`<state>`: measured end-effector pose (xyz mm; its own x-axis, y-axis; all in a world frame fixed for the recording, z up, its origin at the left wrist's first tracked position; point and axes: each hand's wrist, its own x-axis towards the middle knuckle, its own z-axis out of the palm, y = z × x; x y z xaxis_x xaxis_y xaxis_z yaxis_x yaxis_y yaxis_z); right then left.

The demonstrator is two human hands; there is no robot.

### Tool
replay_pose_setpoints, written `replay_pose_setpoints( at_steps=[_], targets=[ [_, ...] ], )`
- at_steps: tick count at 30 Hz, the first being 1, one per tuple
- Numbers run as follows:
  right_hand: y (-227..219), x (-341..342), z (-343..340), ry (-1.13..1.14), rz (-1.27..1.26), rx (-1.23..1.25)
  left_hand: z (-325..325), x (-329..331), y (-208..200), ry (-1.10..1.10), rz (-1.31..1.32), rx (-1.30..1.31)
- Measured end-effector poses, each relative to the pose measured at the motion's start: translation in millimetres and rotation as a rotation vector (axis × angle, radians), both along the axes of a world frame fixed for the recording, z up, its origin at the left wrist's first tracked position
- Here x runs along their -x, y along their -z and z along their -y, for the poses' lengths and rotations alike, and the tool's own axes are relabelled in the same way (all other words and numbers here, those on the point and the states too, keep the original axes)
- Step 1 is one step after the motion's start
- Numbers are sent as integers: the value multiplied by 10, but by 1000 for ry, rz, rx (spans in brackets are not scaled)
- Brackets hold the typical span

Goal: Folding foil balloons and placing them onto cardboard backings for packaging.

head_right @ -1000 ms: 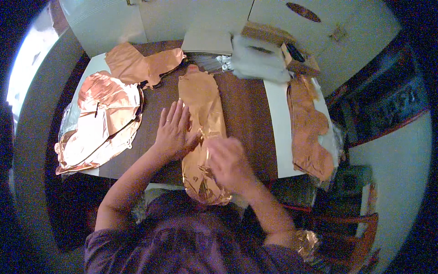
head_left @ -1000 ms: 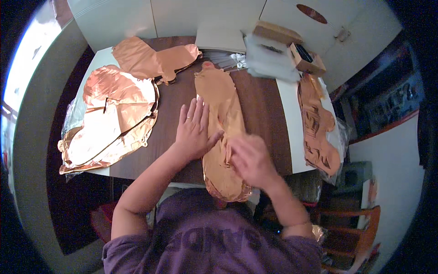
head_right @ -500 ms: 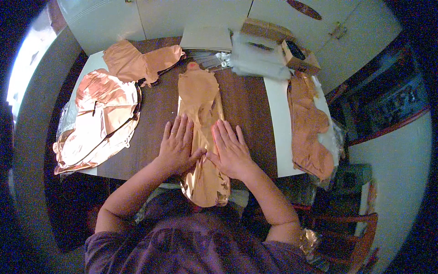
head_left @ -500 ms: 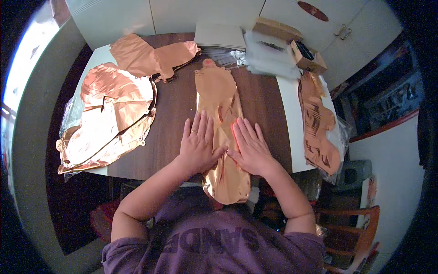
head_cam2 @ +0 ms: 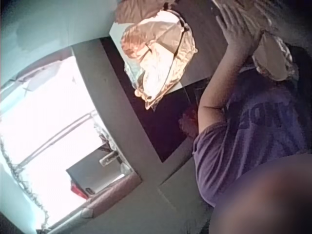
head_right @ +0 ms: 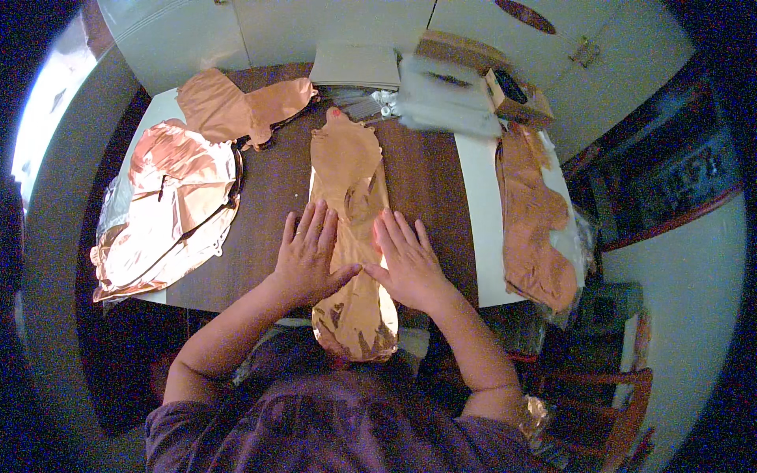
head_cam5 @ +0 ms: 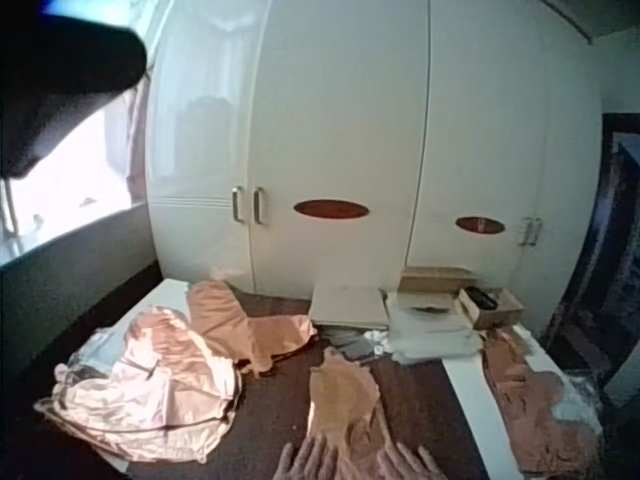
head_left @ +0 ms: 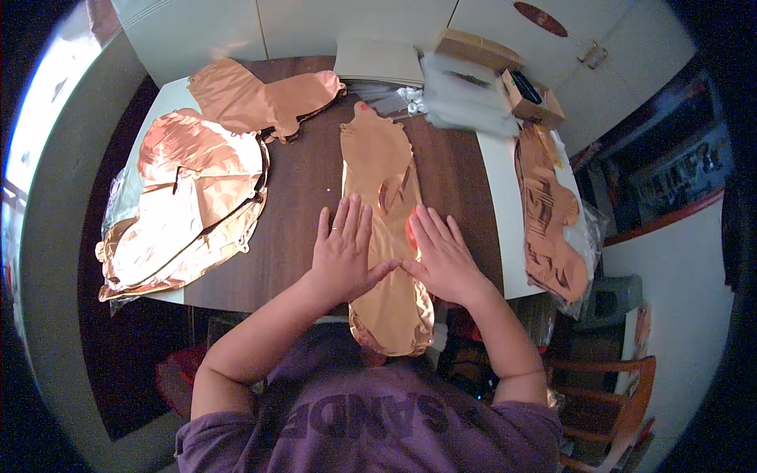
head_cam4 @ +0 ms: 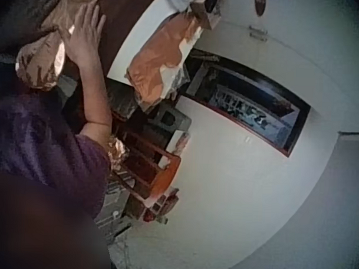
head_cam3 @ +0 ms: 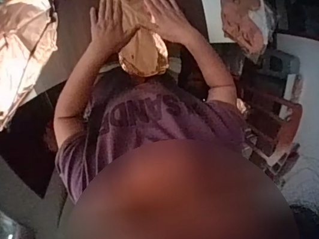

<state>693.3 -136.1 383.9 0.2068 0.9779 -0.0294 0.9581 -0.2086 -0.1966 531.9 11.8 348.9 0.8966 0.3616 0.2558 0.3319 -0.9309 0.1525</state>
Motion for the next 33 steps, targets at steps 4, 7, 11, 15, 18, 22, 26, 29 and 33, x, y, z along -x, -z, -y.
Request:
replay_pose_setpoints(
  at_steps=[4, 7, 11, 15, 18, 22, 26, 29, 33],
  targets=[
    [24, -1, 28, -8, 5, -5, 30, -58, -64, -43, -23, 93],
    [18, -8, 27, -12, 8, -11, 59, -59, 7, -62, 1, 48],
    [-43, -141, -163, -14, -49, -29, 73, -48, 30, -61, -10, 5],
    [78, -258, -470, 14, 27, -53, 78, -54, 50, -65, -5, -5],
    [193, -431, -616, 47, 85, -24, 72, -58, 50, -68, 6, -1],
    [201, -609, -750, 87, 108, -1, 83, -48, 94, -55, 68, -22],
    [166, -525, -664, 79, 111, -37, 73, -52, 81, -59, 74, -2],
    [92, -278, -318, -59, 138, 21, 76, -37, 109, -54, 110, -19],
    [11, -94, 124, -97, 69, 47, 88, -43, 78, -52, 119, -16]
  ],
)
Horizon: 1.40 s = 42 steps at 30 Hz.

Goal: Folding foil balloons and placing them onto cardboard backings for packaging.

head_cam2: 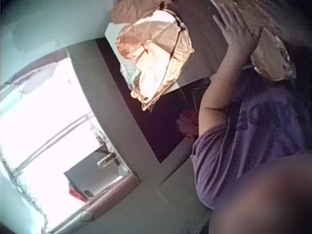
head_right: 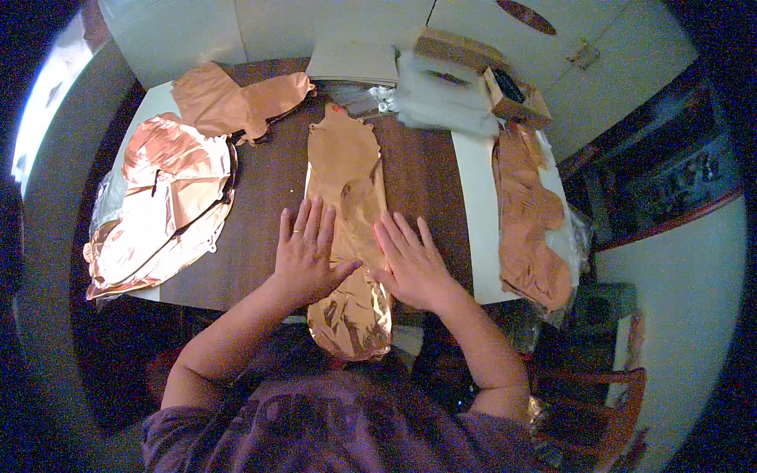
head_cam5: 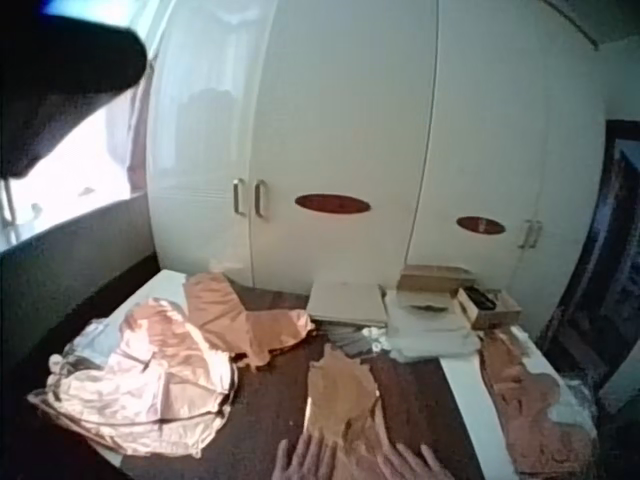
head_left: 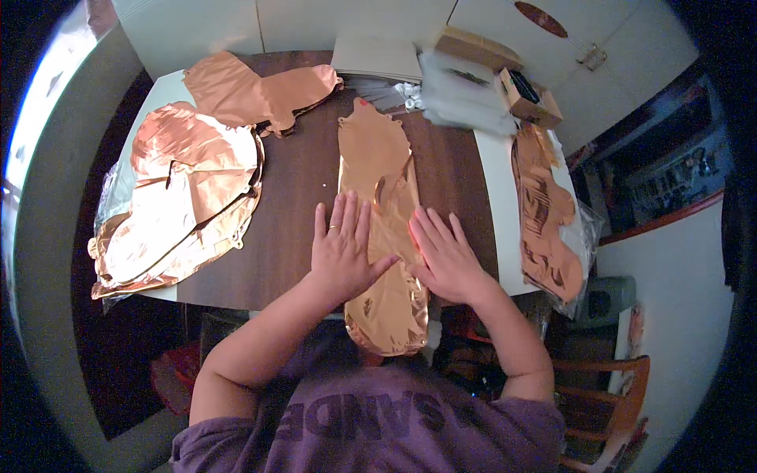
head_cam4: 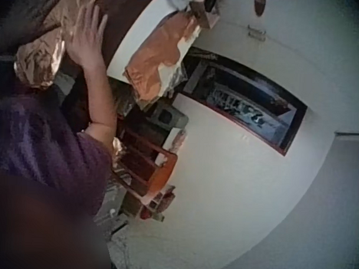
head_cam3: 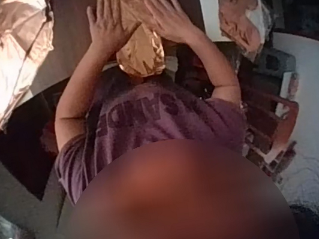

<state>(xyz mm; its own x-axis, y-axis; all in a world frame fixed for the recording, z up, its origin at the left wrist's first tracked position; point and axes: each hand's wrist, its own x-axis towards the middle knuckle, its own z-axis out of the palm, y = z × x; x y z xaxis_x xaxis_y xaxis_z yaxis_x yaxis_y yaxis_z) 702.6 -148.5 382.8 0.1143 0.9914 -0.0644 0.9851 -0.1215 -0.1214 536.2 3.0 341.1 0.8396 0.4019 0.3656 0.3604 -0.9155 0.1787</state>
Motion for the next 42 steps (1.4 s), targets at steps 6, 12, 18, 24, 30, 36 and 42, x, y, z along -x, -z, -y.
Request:
replay_pose_setpoints(
  at_steps=[6, 12, 18, 24, 30, 36, 42],
  targets=[
    [-67, 178, 374, -24, 3, 48, 7, -5, -42, -21, -50, 30],
    [-89, 225, 357, -20, -42, 63, -11, -32, -70, -11, -25, 18],
    [6, 224, 379, -39, -10, 14, 40, -289, -443, 298, -46, -53],
    [8, 244, 360, -16, -1, 77, -79, -838, -144, 392, -169, -21],
    [31, 247, 374, -39, -1, 36, -446, -1172, -76, 227, -127, -105],
    [53, 241, 415, -37, -17, -3, -576, -1295, -80, 224, -83, -12],
    [-55, 297, 341, -25, -39, 76, -622, -1166, -96, 224, -9, 128]
  ],
)
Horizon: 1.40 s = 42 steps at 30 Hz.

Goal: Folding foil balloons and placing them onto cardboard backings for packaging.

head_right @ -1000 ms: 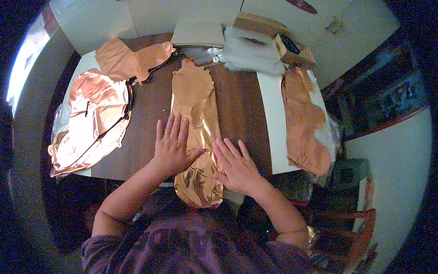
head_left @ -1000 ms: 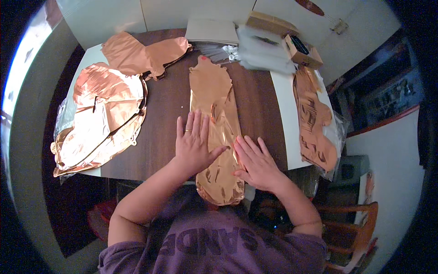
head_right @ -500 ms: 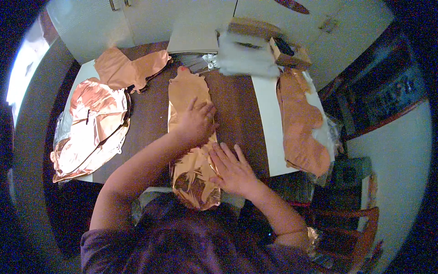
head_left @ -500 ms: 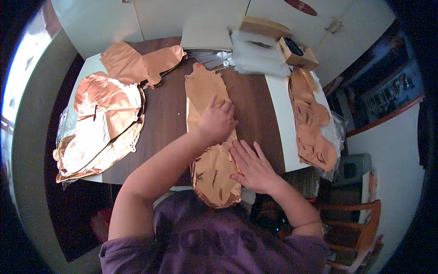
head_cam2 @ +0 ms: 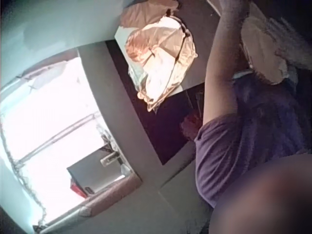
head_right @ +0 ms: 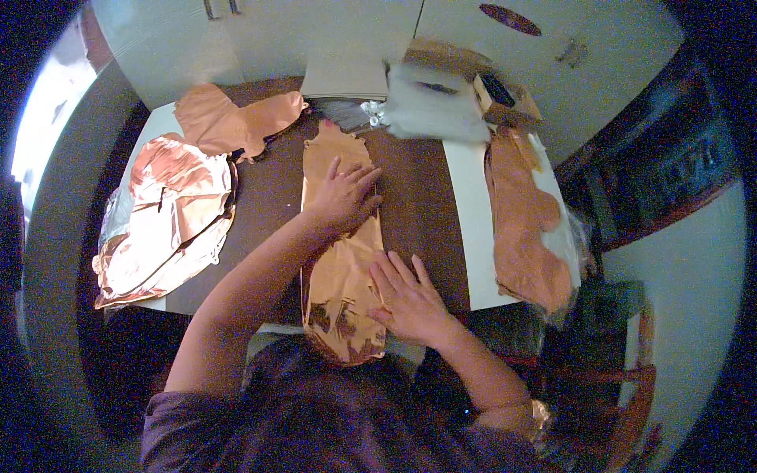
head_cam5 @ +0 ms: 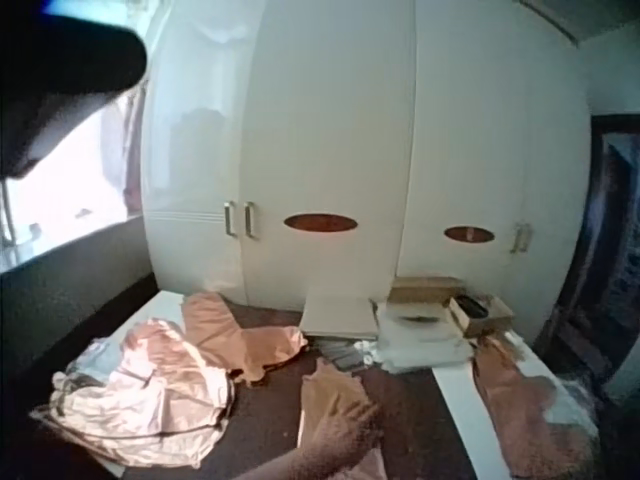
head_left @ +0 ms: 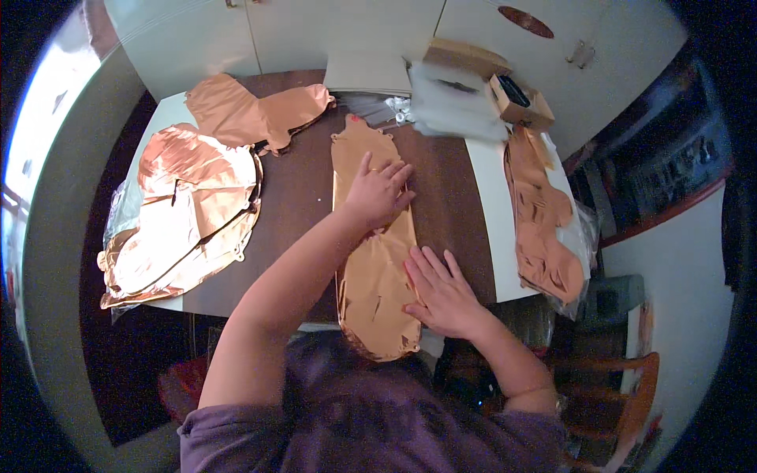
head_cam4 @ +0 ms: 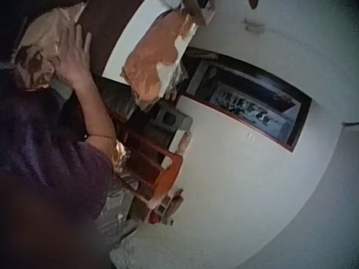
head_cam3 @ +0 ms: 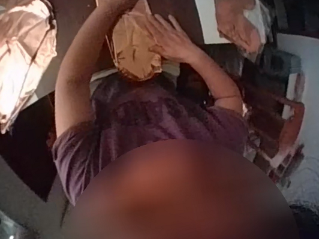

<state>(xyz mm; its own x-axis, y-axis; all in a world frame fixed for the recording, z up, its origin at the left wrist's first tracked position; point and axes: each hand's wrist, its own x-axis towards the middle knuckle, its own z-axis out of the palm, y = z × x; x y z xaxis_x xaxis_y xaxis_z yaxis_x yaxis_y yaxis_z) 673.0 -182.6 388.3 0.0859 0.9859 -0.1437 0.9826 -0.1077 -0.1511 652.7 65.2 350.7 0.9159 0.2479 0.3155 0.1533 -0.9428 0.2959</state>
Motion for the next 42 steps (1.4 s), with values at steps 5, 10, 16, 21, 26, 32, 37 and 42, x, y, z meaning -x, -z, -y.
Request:
replay_pose_setpoints(
  at_steps=[5, 10, 16, 21, 26, 32, 37, 42],
  targets=[
    [-44, -97, 34, 0, -32, -56, 202, 503, -234, -113, 193, -61],
    [-195, -380, -387, 198, -424, -330, 638, 1253, -149, -256, -78, 51],
    [-194, -669, -1784, 595, -290, -330, 731, 1281, 5, -244, -79, 2],
    [-168, -406, -2592, 874, -135, -92, 731, 1288, 58, -254, -45, 9],
    [-280, -316, -2718, 894, -104, -35, 725, 1300, 98, -256, 32, 76],
    [-161, -365, -2738, 933, -116, -46, 728, 1293, 91, -282, 17, 36],
    [-122, -388, -2747, 957, -100, -76, 731, 1284, 83, -264, 39, 36],
    [-149, -479, -2491, 779, -71, -206, 748, 1248, 77, -247, 19, 10]
  ],
)
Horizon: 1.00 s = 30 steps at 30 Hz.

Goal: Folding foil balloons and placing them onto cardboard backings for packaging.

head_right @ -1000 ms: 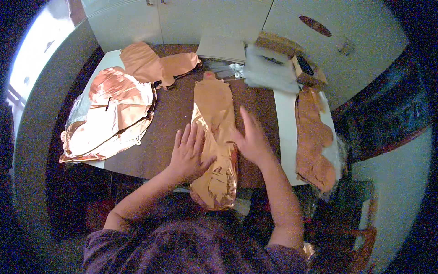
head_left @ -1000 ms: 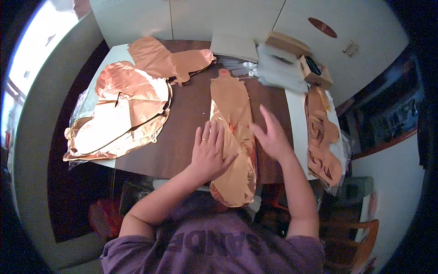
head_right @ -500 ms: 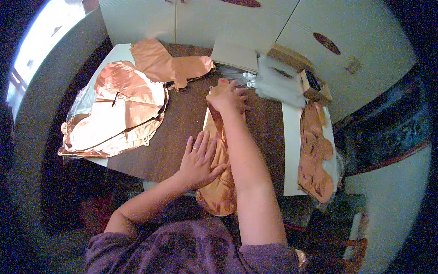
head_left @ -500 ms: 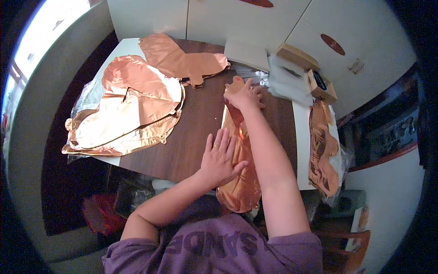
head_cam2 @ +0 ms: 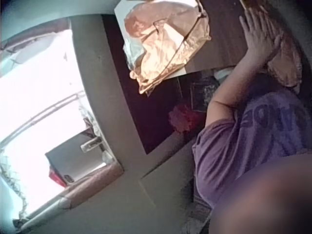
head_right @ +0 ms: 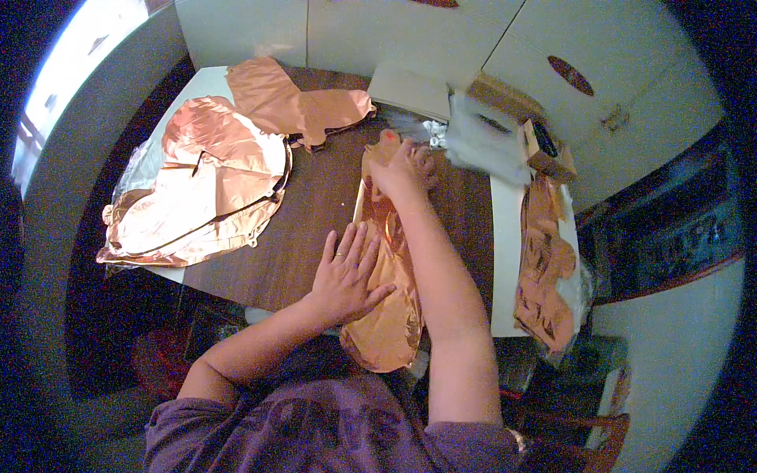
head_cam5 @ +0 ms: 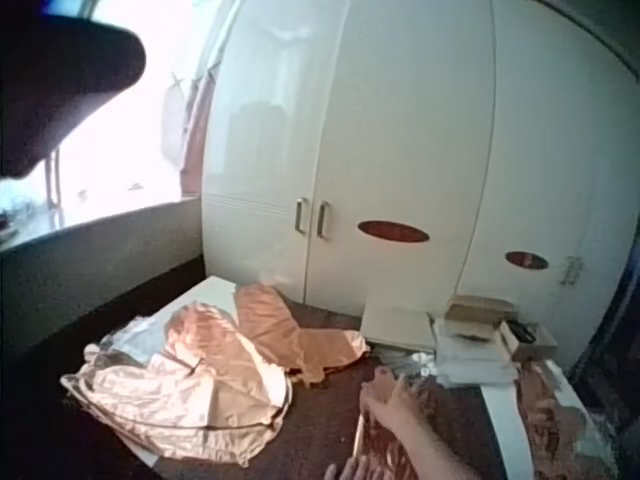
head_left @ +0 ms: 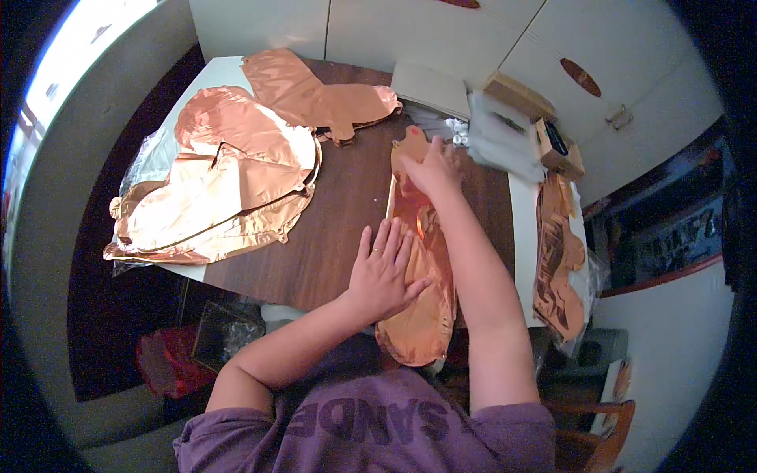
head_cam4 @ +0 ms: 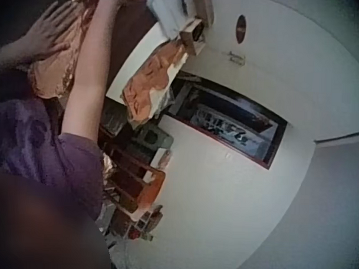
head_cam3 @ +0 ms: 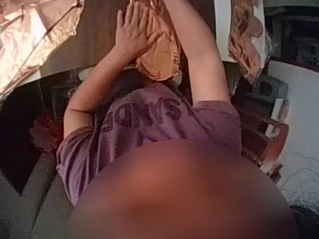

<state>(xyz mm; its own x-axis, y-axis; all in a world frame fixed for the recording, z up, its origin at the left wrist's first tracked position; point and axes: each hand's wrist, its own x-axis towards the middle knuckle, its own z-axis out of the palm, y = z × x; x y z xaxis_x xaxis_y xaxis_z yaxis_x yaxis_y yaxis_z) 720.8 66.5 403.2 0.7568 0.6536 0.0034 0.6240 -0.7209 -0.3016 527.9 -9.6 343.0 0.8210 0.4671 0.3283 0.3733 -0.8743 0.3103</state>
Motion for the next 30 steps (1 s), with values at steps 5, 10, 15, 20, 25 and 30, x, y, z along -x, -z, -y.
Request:
replay_pose_setpoints(
  at_steps=[5, 10, 15, 20, 25, 30],
  targets=[
    [4, 368, 793, -558, 35, -378, -12, 45, -1, 4, -21, 0],
    [-39, 798, 1646, -759, 147, -447, -27, 62, 75, 17, -69, -93],
    [158, 837, 1943, -726, 146, -453, -100, 65, -15, 73, 16, -41],
    [252, 753, 2016, -718, 216, -377, -276, -54, -126, 73, 47, -20],
    [253, 778, 2018, -710, 204, -353, -387, -203, -37, 72, -56, -100],
    [193, 771, 2020, -717, 216, -320, -466, -201, -41, 125, -129, -105]
  ],
)
